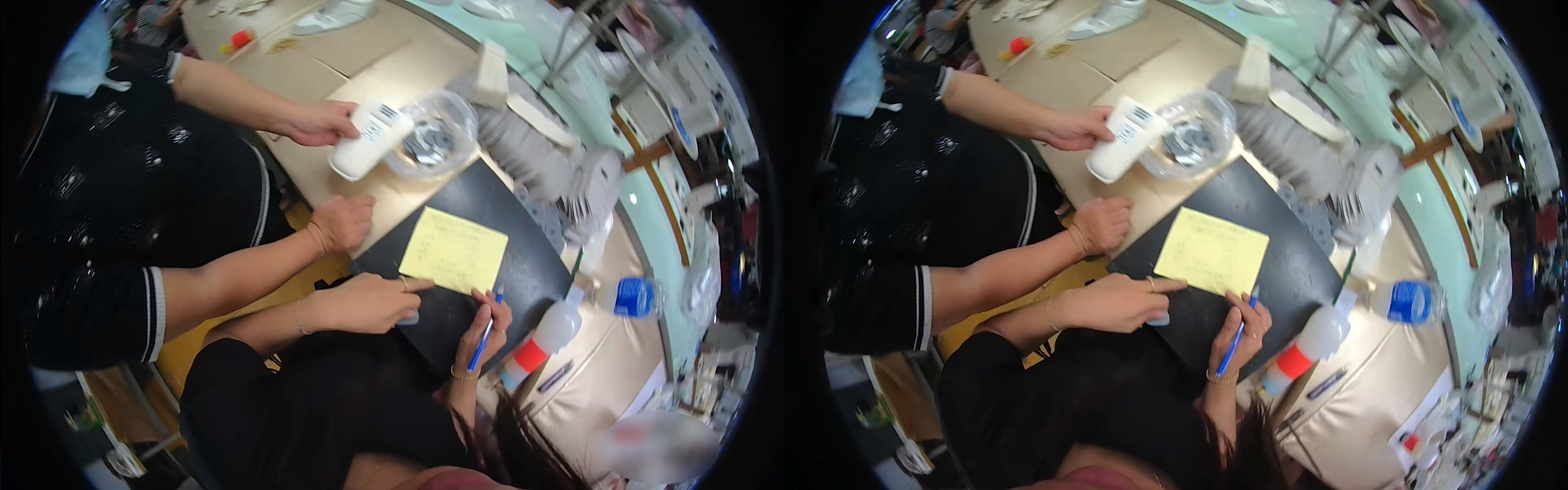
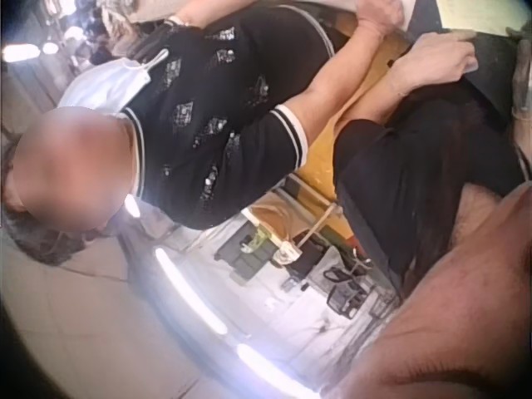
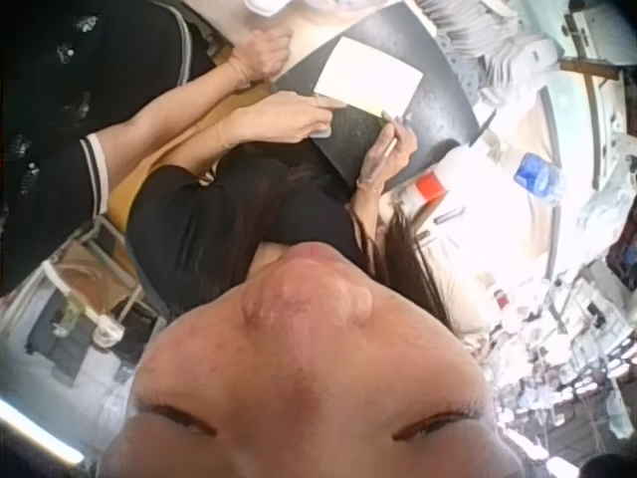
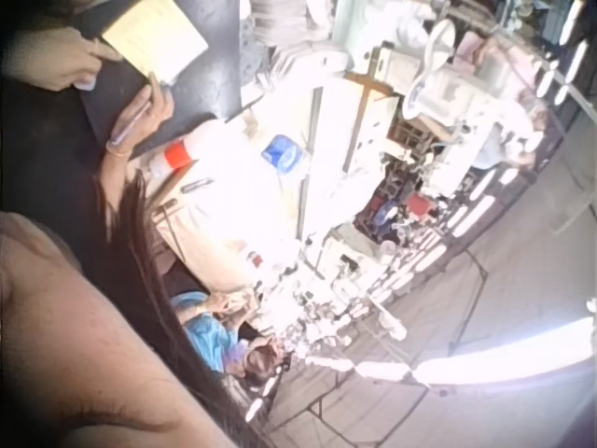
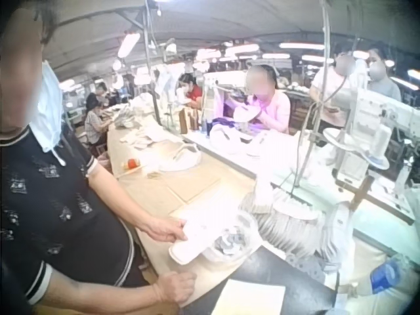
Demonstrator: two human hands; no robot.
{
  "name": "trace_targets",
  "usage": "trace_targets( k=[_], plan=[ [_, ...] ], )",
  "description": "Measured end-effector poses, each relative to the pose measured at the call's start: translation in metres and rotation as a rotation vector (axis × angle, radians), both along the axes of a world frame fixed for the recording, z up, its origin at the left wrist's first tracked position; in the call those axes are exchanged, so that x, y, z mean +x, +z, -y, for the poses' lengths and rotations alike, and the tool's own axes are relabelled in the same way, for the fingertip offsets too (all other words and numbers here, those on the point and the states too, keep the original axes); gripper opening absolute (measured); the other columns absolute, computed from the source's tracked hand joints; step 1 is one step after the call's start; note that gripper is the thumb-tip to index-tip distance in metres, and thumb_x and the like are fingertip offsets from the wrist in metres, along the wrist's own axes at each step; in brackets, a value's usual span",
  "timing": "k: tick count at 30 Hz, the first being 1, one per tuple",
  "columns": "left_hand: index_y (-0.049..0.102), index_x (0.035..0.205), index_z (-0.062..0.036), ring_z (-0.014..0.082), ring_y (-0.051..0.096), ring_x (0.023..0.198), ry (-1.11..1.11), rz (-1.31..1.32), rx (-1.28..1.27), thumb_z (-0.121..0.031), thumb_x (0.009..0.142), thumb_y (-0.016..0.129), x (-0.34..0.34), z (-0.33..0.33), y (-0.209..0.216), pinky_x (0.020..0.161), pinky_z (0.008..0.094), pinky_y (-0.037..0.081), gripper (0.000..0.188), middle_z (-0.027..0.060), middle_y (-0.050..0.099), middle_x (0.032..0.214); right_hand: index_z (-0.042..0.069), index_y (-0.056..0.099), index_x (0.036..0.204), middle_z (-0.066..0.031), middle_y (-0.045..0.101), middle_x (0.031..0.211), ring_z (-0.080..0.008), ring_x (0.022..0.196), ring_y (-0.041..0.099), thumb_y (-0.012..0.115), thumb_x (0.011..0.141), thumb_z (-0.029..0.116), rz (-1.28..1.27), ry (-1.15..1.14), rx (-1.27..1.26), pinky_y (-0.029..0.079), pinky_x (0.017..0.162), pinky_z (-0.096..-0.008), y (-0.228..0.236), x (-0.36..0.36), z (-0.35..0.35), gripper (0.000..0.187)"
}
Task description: The person applies glue from a squeeze bottle onto small grey fabric pieces on a black mat. They briefly pause to write on a yellow notepad with a blue pen while another person holds a white shoe part nearby, then resume gluing the fabric pieces.
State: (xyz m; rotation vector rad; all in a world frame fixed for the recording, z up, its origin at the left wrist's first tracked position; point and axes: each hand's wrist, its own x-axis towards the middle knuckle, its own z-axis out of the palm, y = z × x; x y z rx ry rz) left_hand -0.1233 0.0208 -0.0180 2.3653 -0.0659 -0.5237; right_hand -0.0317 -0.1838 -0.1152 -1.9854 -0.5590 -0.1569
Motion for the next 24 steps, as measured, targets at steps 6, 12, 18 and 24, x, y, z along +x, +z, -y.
trace_targets(
  k=[6,12,18,24],
  plan=[
    [0.055,0.086,-0.0065,0.0350,0.066,0.074,0.047,0.063,0.029,-0.024,0.092,0.053,-0.010,0.004,-0.026,0.062,0.0417,0.054,0.018,0.0150,0.038,0.145,0.001,0.040,0.125,-0.0153,0.062,0.104,-0.0220,0.095,0.058,0.042,0.093,0.056,0.004,0.081,0.199,0.042,0.091,-0.0350,-0.003,0.002,-0.005,0.063],
    [0.053,0.085,-0.0074,0.0372,0.065,0.069,0.056,0.030,0.013,-0.022,0.092,0.053,-0.006,0.012,-0.028,0.060,0.0417,0.053,0.016,0.0217,0.032,0.146,0.002,0.057,0.105,-0.0124,0.059,0.095,-0.0200,0.085,0.057,0.062,0.091,0.025,-0.062,0.019,0.269,0.046,0.077,-0.0309,0.003,0.007,-0.007,0.027],
    [0.055,0.092,-0.0100,0.0399,0.065,0.075,0.084,-0.048,-0.023,-0.021,0.093,0.053,-0.002,0.027,-0.026,0.067,0.0431,0.053,0.011,0.0257,0.022,0.149,0.002,0.059,0.091,-0.0093,0.059,0.085,-0.0148,0.072,0.056,0.070,0.078,-0.002,-0.108,-0.009,0.254,0.046,0.066,-0.0255,0.006,0.002,-0.011,0.018],
    [0.056,0.095,-0.0112,0.0421,0.064,0.079,0.113,-0.104,-0.058,-0.019,0.093,0.052,0.005,0.032,-0.027,0.070,0.0444,0.052,0.009,0.0281,0.018,0.149,0.002,0.055,0.084,-0.0091,0.057,0.078,-0.0149,0.065,0.054,0.066,0.077,-0.003,-0.133,0.010,0.273,0.045,0.061,-0.0255,-0.001,0.001,-0.007,0.013]
  ],
)
